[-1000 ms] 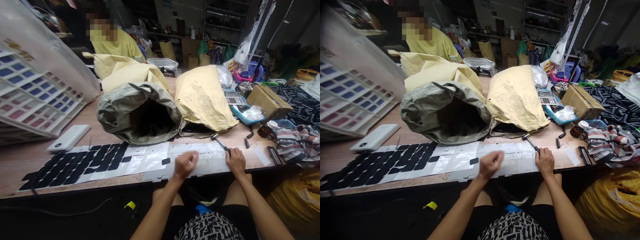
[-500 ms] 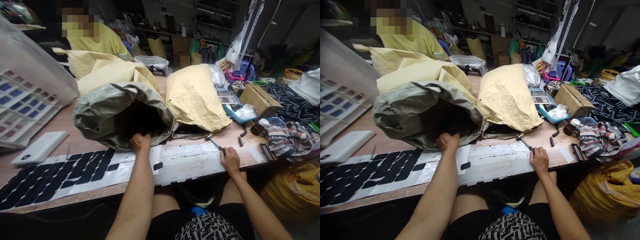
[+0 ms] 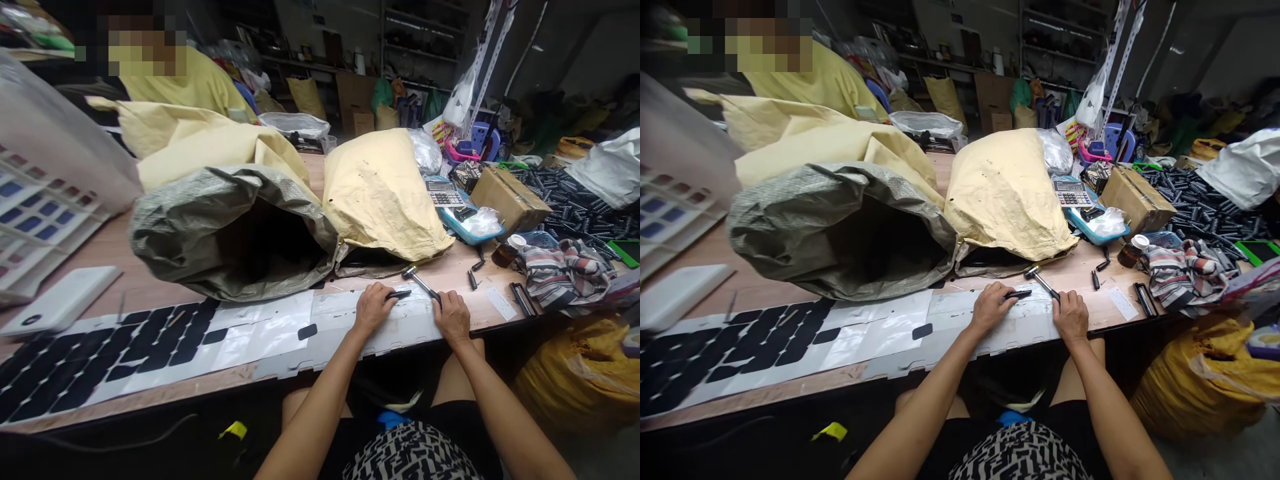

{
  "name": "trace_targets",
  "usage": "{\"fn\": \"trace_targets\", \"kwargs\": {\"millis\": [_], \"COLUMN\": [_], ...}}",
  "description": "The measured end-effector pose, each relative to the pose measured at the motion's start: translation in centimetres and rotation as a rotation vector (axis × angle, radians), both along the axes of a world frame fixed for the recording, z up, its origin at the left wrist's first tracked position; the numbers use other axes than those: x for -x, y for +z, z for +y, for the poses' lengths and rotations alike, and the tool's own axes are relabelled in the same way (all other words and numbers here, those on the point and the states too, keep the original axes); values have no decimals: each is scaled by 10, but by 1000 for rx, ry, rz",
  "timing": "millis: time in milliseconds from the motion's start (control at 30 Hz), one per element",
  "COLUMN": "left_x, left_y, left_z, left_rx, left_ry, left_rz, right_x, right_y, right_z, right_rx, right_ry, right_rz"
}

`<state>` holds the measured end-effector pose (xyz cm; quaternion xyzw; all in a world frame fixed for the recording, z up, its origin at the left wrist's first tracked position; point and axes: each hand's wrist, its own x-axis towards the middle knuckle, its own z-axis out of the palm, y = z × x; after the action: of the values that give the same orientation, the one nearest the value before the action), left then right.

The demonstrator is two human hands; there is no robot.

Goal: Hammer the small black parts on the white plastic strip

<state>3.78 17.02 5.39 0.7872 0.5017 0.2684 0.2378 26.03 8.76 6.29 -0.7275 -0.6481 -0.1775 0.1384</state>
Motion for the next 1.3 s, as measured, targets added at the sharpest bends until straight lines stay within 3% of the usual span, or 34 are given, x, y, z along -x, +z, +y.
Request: {"fn": "trace_targets", "kwargs": {"millis": [200, 500, 1133, 1300], "left_x": [5, 2, 1, -1], "left_y": [-11, -16, -10, -12], "left_z": [7, 10, 11, 14], "left_rx": [1, 27, 98, 98], "left_ry": [-7, 30, 41, 35], "left_rz": [-99, -98, -112, -127], "right_x": [-3, 19, 45, 31], "right_y": [7, 35, 23, 19], "right_z": [-4, -51, -56, -47], "right_rx": [40, 53, 155, 144], "right_ry": [43, 241, 277, 227], "right_rz": [108, 685, 760, 729]}}
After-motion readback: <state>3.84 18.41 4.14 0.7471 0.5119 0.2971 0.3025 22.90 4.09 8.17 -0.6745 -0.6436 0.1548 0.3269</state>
